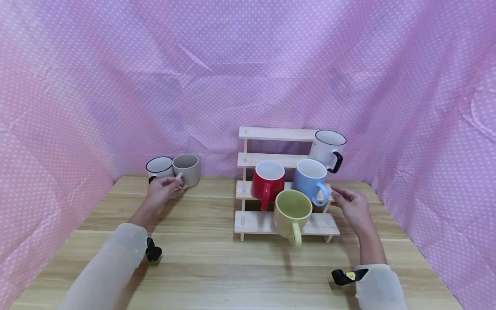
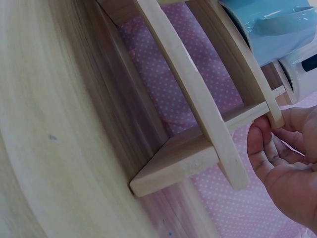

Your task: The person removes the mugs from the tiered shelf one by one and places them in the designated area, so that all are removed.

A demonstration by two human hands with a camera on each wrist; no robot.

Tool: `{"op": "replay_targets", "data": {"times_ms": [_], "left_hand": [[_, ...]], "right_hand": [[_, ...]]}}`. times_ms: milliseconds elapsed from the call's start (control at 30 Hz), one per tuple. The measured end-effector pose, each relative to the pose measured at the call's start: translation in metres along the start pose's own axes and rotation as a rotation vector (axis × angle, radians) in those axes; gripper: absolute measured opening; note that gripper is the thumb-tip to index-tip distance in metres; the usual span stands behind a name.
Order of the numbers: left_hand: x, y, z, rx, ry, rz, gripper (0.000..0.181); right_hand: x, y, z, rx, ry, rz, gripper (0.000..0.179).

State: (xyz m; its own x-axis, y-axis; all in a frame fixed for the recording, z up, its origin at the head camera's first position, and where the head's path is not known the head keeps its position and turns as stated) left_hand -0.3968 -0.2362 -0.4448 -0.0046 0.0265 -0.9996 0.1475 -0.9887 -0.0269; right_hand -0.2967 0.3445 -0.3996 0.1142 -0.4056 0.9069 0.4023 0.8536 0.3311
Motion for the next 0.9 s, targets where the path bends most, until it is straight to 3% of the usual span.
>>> {"op": "replay_targets", "data": {"times_ms": [133,233,300,433,700,900], "left_hand": [[-0.008,0.001,-0.003,-0.060,-0.088,0.215,0.042],[-0.022,0.000,-0.008,-0.170,-0.197,0.387,0.037],[-0.033,-0.003,-0.010,-0.243,-0.247,0.444,0.034],[-0.055,-0.006,-0.014,-0.315,-0.281,0.450,0.031],[-0.092,-0.013,-0.013,-0.296,-0.320,0.462,0.036],[-0.112,-0.025,-0.010,-0.256,-0.324,0.449,0.037]], "right_hand": [[0.000,0.000,0.000,-0.005,0.001,0.000,0.043],[0.000,0.000,-0.001,-0.006,-0.001,0.005,0.043],[0.001,0.000,-0.001,-0.006,0.000,0.010,0.043],[0.002,0.000,0.000,-0.005,-0.004,0.016,0.043],[0.003,-0.001,0.001,-0.001,0.000,0.044,0.042],[0.002,0.000,-0.001,0.002,0.001,0.031,0.042]]}}
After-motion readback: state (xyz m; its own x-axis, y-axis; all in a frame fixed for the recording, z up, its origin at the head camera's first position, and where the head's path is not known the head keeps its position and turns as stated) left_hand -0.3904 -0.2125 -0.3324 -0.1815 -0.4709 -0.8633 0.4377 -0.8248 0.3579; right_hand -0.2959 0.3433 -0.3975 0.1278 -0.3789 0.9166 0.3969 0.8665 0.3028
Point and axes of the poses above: each hand's wrist, its own z-axis towards the middle knuckle, its own y-axis out of the back of the hand, x = y × z, the point moved 5 cm from there along z, towards the middle knuckle, and after that the axes turned 10 degrees about -x, right-handed, at the moved point
